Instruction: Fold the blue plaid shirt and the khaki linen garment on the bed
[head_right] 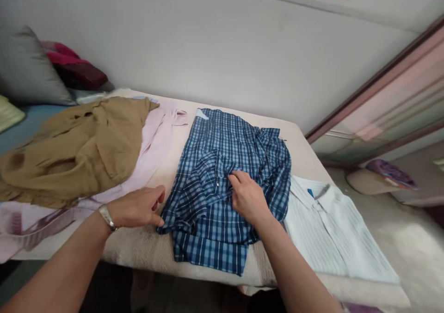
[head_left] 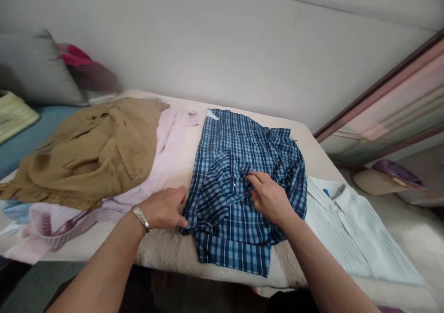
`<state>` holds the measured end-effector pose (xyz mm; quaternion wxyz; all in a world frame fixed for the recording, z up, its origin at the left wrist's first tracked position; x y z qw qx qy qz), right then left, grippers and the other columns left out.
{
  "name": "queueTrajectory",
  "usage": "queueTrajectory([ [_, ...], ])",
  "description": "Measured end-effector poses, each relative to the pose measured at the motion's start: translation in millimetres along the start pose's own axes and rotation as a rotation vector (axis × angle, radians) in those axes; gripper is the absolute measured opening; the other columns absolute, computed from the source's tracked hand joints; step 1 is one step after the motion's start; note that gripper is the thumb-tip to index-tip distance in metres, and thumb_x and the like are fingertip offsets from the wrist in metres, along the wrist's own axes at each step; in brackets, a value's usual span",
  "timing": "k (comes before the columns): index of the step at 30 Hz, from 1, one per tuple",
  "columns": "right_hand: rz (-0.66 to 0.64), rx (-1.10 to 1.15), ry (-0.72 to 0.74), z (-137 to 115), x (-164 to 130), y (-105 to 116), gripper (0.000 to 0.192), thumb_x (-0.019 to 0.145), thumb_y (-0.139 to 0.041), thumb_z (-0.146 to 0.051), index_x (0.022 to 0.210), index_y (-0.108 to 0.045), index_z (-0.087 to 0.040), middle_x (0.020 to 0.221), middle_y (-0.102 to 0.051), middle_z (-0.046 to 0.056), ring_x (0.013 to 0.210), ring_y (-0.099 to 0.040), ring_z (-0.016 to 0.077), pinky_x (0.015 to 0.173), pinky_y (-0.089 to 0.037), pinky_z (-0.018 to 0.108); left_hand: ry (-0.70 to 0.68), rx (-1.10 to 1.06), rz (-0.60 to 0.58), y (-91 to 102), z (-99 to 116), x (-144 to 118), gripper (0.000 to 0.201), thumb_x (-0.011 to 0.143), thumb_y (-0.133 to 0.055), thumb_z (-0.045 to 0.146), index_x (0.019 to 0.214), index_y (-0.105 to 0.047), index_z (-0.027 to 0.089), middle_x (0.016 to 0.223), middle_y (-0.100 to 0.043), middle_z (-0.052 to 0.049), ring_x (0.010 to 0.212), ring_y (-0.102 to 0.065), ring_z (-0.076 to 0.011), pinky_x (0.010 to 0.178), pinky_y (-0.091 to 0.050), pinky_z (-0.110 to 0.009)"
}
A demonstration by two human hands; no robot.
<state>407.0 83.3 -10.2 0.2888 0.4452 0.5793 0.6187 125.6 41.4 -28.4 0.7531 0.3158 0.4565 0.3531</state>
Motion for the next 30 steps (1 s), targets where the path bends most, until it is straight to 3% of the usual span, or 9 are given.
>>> queueTrajectory([
  [2,-0.029,-0.128,0.09,-12.6,7.8,-11.1,0.048,0.084,-0.051,-0.004,0.129,-0.06,-0.016,0.143,-0.052,0.015,0.129,-0.047,0.0294,0.101,-0.047,0.04,-0.029,-0.01,-0.057,-8.3,3.2,-2.5,0.051,0.062,-0.076,0.047,0.099,-0.052,0.022,0.095,-0.066,-0.005,0.089,-0.063,-0.0264,0.068,-0.042,-0.032],
  [5,-0.07,-0.181,0.128,-17.8,16.4,-23.7,0.03,0.089,-0.049,-0.009,0.112,-0.068,-0.016,0.134,-0.058,0.014,0.118,-0.051,0.0284,0.093,-0.047,0.037,-0.063,-0.017,-0.113,-15.5,9.6,-0.6,0.055,0.06,-0.076,0.047,0.103,-0.051,0.022,0.097,-0.066,-0.004,0.093,-0.064,-0.0276,0.072,-0.045,-0.033],
  [8,-0.011,-0.123,-0.05,6.0,21.3,-14.2,0.021,0.092,-0.047,-0.016,0.09,-0.068,-0.02,0.104,-0.067,0.01,0.093,-0.057,0.0231,0.074,-0.045,0.031,-0.062,0.023,-0.133,-20.6,11.1,4.6,0.058,0.06,-0.077,0.048,0.103,-0.051,0.021,0.1,-0.066,-0.007,0.095,-0.064,-0.0294,0.074,-0.046,-0.034],
  [13,0.42,0.4,-0.582,98.2,0.7,38.1,0.022,0.089,-0.055,-0.038,0.077,-0.06,-0.021,0.063,-0.057,-0.001,0.056,-0.051,0.0152,0.054,-0.038,0.027,-0.091,0.049,-0.1,-24.1,8.3,8.0,0.058,0.064,-0.074,0.045,0.109,-0.048,0.019,0.103,-0.066,-0.01,0.094,-0.064,-0.0291,0.075,-0.046,-0.034],
  [16,0.706,0.781,-0.768,144.6,-20.6,51.3,0.025,0.081,-0.061,-0.043,0.07,-0.055,-0.021,0.054,-0.049,-0.004,0.046,-0.045,0.0129,0.045,-0.034,0.025,-0.103,0.07,-0.094,-24.1,7.6,6.0,0.056,0.068,-0.07,0.041,0.114,-0.048,0.018,0.1,-0.066,-0.01,0.09,-0.065,-0.0287,0.072,-0.046,-0.035],
  [19,0.902,0.982,-0.761,163.1,-31.2,58.2,0.023,0.073,-0.069,-0.04,0.072,-0.058,-0.019,0.06,-0.053,-0.003,0.048,-0.046,0.0116,0.044,-0.037,0.024,-0.12,0.072,-0.084,-22.6,11.0,3.8,0.062,0.069,-0.072,0.041,0.121,-0.047,0.019,0.103,-0.067,-0.01,0.094,-0.065,-0.0295,0.078,-0.047,-0.036],
  [22,0.948,1.065,-0.698,164.1,-31.1,63.8,0.023,0.07,-0.073,-0.038,0.074,-0.062,-0.019,0.063,-0.055,-0.002,0.05,-0.047,0.0109,0.045,-0.041,0.024,-0.125,0.033,-0.069,-20.9,15.0,5.4,0.071,0.07,-0.074,0.053,0.127,-0.046,0.022,0.112,-0.067,-0.011,0.101,-0.065,-0.0317,0.083,-0.048,-0.038],
  [27,0.978,1.162,-0.618,164.1,-27.1,73.7,0.025,0.068,-0.077,-0.038,0.072,-0.06,-0.021,0.066,-0.052,-0.003,0.053,-0.046,0.0099,0.051,-0.043,0.026,-0.028,-0.045,0.072,-9.7,11.4,17.8,0.036,0.098,-0.039,0.049,0.114,-0.047,0.018,0.102,-0.068,-0.012,0.095,-0.066,-0.0283,0.081,-0.046,-0.038],
  [30,1.013,1.232,-0.574,170.0,-26.5,74.9,0.027,0.063,-0.081,-0.034,0.069,-0.057,-0.021,0.073,-0.055,-0.002,0.062,-0.054,0.0126,0.06,-0.048,0.029,-0.004,-0.018,0.06,-9.7,10.4,20.4,0.023,0.095,-0.044,0.037,0.107,-0.046,0.018,0.097,-0.067,-0.011,0.093,-0.066,-0.0273,0.079,-0.046,-0.037],
])
Point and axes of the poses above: each hand's wrist, its own x-axis towards the middle knuckle, its own y-axis out of the back of the hand, z = x × y, the point moved 8 cm from there along x, towards the middle knuckle
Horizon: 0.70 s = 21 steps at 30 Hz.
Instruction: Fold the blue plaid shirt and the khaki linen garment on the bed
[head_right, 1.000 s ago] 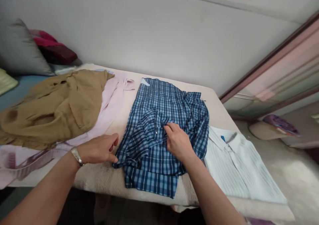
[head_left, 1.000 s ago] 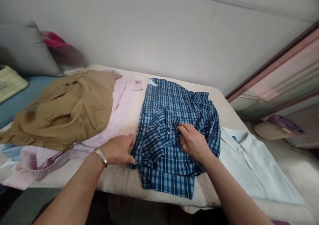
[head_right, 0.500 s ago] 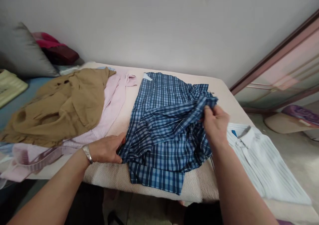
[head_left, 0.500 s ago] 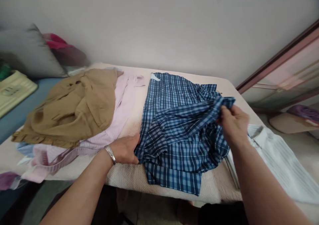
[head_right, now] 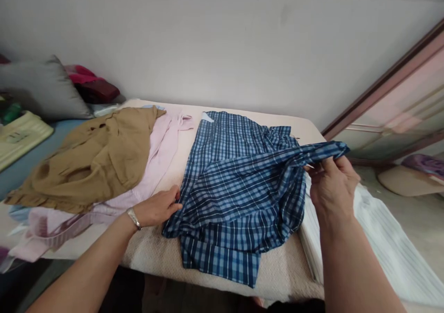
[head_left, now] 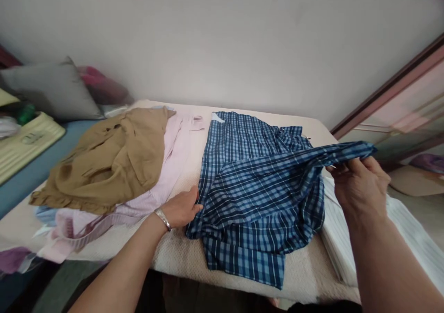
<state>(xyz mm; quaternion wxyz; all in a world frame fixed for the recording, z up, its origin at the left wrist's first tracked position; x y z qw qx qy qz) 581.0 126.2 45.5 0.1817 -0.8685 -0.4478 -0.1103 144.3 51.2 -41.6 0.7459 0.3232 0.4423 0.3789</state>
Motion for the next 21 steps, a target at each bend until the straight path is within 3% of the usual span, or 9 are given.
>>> queueTrajectory([
  [6,-0.041,0.001,-0.001,17.5,11.6,11.7,0.028,0.062,-0.078,-0.032,0.079,-0.058,-0.023,0.086,-0.063,0.002,0.08,-0.066,0.0189,0.08,-0.054,0.04,-0.062,-0.063,-0.144,-3.4,1.7,-7.6,0.045,0.077,-0.07,0.046,0.105,-0.046,0.02,0.091,-0.066,-0.005,0.087,-0.065,-0.0252,0.07,-0.045,-0.032],
  [8,-0.08,-0.199,-0.038,24.9,11.1,13.3,0.034,0.066,-0.076,-0.033,0.095,-0.06,-0.024,0.102,-0.066,0.008,0.09,-0.067,0.0222,0.079,-0.054,0.042,-0.085,-0.072,-0.204,-6.3,3.0,-9.9,0.057,0.068,-0.077,0.052,0.105,-0.047,0.021,0.089,-0.066,-0.004,0.083,-0.065,-0.0249,0.067,-0.045,-0.032],
  [10,-0.146,-0.559,-0.033,26.1,2.4,8.5,0.05,0.068,-0.076,-0.032,0.114,-0.057,-0.023,0.119,-0.064,0.014,0.098,-0.066,0.0271,0.078,-0.055,0.045,-0.103,-0.056,-0.243,-10.0,5.4,-11.9,0.066,0.06,-0.081,0.057,0.104,-0.047,0.021,0.091,-0.066,-0.004,0.083,-0.065,-0.0257,0.066,-0.045,-0.032],
  [11,-0.231,-0.74,0.001,24.4,-7.1,-0.6,0.056,0.069,-0.077,-0.032,0.12,-0.056,-0.022,0.123,-0.062,0.015,0.101,-0.065,0.0295,0.079,-0.055,0.047,-0.11,-0.035,-0.246,-11.4,7.0,-12.7,0.069,0.059,-0.082,0.059,0.104,-0.047,0.02,0.092,-0.066,-0.005,0.084,-0.065,-0.0264,0.066,-0.045,-0.032],
  [13,-0.569,-0.976,0.092,24.0,-43.4,-34.0,0.058,0.073,-0.078,-0.035,0.125,-0.055,-0.023,0.123,-0.063,0.014,0.105,-0.064,0.032,0.086,-0.054,0.05,-0.124,0.024,-0.229,-13.5,11.2,-14.6,0.066,0.06,-0.08,0.057,0.103,-0.047,0.02,0.096,-0.066,-0.007,0.086,-0.064,-0.0279,0.068,-0.044,-0.033],
  [15,-1.021,-0.993,0.135,27.1,-103.9,-70.4,0.053,0.077,-0.077,-0.04,0.124,-0.057,-0.026,0.121,-0.064,0.009,0.105,-0.063,0.03,0.092,-0.053,0.05,-0.135,0.085,-0.217,-15.9,15.9,-17.2,0.056,0.066,-0.076,0.049,0.103,-0.047,0.019,0.096,-0.066,-0.008,0.087,-0.064,-0.0281,0.069,-0.044,-0.034],
  [17,-1.304,-0.941,0.131,25.3,-162.7,-93.2,0.052,0.076,-0.079,-0.038,0.121,-0.057,-0.026,0.122,-0.062,0.007,0.106,-0.062,0.0277,0.093,-0.053,0.046,-0.144,0.116,-0.212,-17.7,19.9,-20.2,0.041,0.074,-0.067,0.036,0.104,-0.046,0.019,0.094,-0.065,-0.008,0.084,-0.063,-0.0267,0.069,-0.043,-0.034],
  [19,-1.431,-0.95,0.175,21.9,-204.6,-107.4,0.048,0.073,-0.081,-0.03,0.115,-0.058,-0.023,0.124,-0.06,0.009,0.109,-0.06,0.0276,0.093,-0.053,0.043,-0.142,0.123,-0.189,-16.6,21.3,-22.2,0.03,0.078,-0.058,0.026,0.105,-0.046,0.019,0.092,-0.065,-0.008,0.082,-0.063,-0.0249,0.07,-0.042,-0.033],
  [21,-1.475,-0.987,0.247,20.0,-227.7,-115.5,0.042,0.073,-0.079,-0.022,0.11,-0.06,-0.019,0.128,-0.057,0.012,0.114,-0.059,0.0289,0.094,-0.052,0.043,-0.136,0.134,-0.144,-12.9,20.3,-23.1,0.025,0.08,-0.051,0.02,0.104,-0.046,0.019,0.09,-0.064,-0.007,0.082,-0.062,-0.024,0.071,-0.042,-0.034],
])
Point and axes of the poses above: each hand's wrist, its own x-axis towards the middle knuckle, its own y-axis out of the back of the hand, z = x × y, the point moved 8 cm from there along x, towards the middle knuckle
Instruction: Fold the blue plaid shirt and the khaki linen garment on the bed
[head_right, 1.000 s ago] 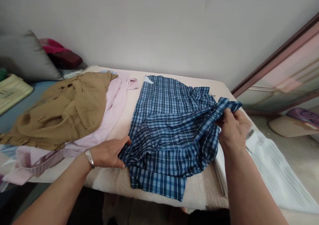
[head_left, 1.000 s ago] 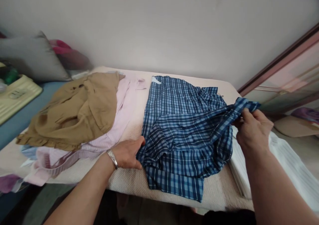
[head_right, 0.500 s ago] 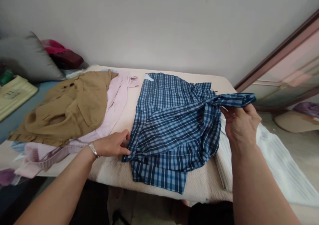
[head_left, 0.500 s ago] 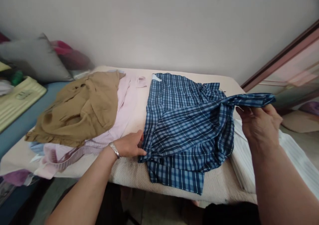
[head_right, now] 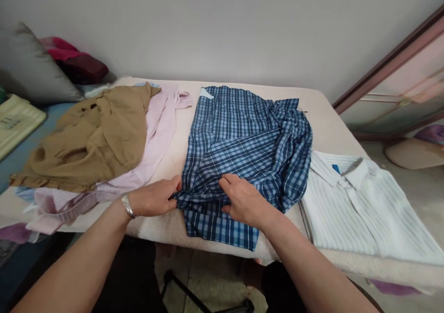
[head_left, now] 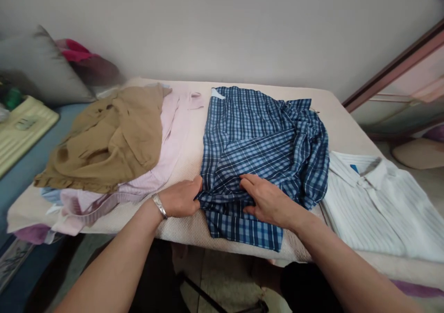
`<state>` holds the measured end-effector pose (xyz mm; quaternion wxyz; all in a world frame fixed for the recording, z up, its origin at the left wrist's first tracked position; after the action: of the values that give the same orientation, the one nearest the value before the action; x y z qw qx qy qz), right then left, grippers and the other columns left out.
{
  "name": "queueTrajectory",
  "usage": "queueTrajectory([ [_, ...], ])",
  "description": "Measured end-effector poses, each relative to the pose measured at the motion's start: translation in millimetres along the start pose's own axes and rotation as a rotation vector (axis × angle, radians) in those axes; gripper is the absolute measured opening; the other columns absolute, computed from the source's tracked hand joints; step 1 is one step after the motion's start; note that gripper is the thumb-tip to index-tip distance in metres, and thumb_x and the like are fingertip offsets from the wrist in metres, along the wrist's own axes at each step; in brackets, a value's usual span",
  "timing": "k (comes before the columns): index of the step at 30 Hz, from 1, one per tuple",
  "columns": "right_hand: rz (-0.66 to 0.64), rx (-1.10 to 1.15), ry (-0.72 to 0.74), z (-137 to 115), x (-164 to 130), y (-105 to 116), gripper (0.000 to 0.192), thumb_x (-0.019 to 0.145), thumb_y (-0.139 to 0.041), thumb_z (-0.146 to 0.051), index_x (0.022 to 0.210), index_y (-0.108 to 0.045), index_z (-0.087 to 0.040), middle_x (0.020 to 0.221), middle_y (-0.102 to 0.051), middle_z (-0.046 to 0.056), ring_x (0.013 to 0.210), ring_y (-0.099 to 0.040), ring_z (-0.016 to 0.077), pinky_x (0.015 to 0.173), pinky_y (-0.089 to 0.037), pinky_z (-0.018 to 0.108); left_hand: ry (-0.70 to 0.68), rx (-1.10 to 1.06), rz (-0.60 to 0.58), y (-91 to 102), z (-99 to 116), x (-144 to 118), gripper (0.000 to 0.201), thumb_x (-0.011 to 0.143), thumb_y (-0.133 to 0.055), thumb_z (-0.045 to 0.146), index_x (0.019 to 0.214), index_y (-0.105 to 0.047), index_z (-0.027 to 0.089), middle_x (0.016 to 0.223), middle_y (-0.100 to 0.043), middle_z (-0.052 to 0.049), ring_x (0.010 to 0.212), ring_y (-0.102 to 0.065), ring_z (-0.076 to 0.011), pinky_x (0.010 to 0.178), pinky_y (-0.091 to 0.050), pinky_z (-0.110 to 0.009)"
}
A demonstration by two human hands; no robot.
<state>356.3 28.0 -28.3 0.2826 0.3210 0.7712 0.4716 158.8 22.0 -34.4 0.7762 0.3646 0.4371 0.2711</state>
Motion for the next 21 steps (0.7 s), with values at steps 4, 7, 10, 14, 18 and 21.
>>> queueTrajectory([
  [4,-0.002,-0.073,0.051,-6.8,1.8,-5.3,0.02,0.083,-0.062,-0.014,0.103,-0.063,-0.018,0.135,-0.054,0.014,0.117,-0.058,0.0279,0.095,-0.052,0.041,-0.016,0.052,0.05,6.0,-2.0,-2.9,0.014,0.08,-0.047,0.016,0.093,-0.05,0.021,0.083,-0.063,-0.005,0.08,-0.06,-0.0228,0.069,-0.039,-0.033],
  [7,0.004,-0.092,0.068,-3.5,0.6,-3.7,0.023,0.083,-0.051,-0.005,0.097,-0.064,-0.018,0.134,-0.055,0.013,0.115,-0.06,0.0256,0.094,-0.053,0.039,-0.032,0.046,0.034,7.3,-0.7,-5.5,0.01,0.077,-0.05,0.015,0.084,-0.053,0.022,0.079,-0.062,-0.003,0.077,-0.059,-0.0215,0.065,-0.037,-0.033],
  [10,0.005,-0.104,0.075,-4.1,-1.7,-4.5,0.022,0.081,-0.051,-0.005,0.092,-0.065,-0.018,0.132,-0.057,0.012,0.112,-0.061,0.0254,0.092,-0.054,0.039,-0.066,0.027,-0.026,3.8,4.7,-8.1,0.011,0.071,-0.054,0.013,0.077,-0.056,0.022,0.076,-0.063,-0.002,0.074,-0.059,-0.0211,0.063,-0.037,-0.032],
  [14,-0.038,-0.164,0.041,-5.4,-3.3,-8.2,0.018,0.083,-0.051,-0.007,0.089,-0.065,-0.017,0.129,-0.056,0.014,0.106,-0.062,0.0259,0.086,-0.055,0.039,-0.076,0.036,-0.102,-2.0,7.7,-9.6,0.012,0.065,-0.056,0.01,0.068,-0.059,0.021,0.073,-0.067,-0.004,0.075,-0.062,-0.0224,0.064,-0.041,-0.032],
  [18,-0.023,-0.181,0.045,-11.8,-1.8,-5.4,0.021,0.082,-0.051,-0.006,0.092,-0.064,-0.018,0.118,-0.058,0.013,0.103,-0.06,0.0244,0.083,-0.053,0.036,0.004,-0.068,-0.172,-8.0,-2.8,-4.2,0.018,0.082,-0.052,0.023,0.066,-0.058,0.02,0.056,-0.062,-0.005,0.066,-0.065,-0.0224,0.065,-0.046,-0.032],
  [21,-0.011,-0.17,0.067,-19.9,0.6,-5.9,0.017,0.081,-0.053,-0.006,0.09,-0.061,-0.018,0.107,-0.057,0.009,0.096,-0.057,0.0219,0.078,-0.05,0.033,0.155,-0.002,0.011,1.8,-19.1,7.6,0.032,0.093,-0.044,0.036,0.076,-0.064,0.017,0.074,-0.071,-0.014,0.078,-0.07,-0.0273,0.073,-0.05,-0.037],
])
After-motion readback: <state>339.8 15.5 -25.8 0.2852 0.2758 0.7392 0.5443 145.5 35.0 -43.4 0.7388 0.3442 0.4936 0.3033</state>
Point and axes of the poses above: each hand's wrist, its own x-axis towards the middle knuckle, its own y-axis out of the back of the hand, z = x × y, the point moved 8 cm from there along x, towards the middle knuckle
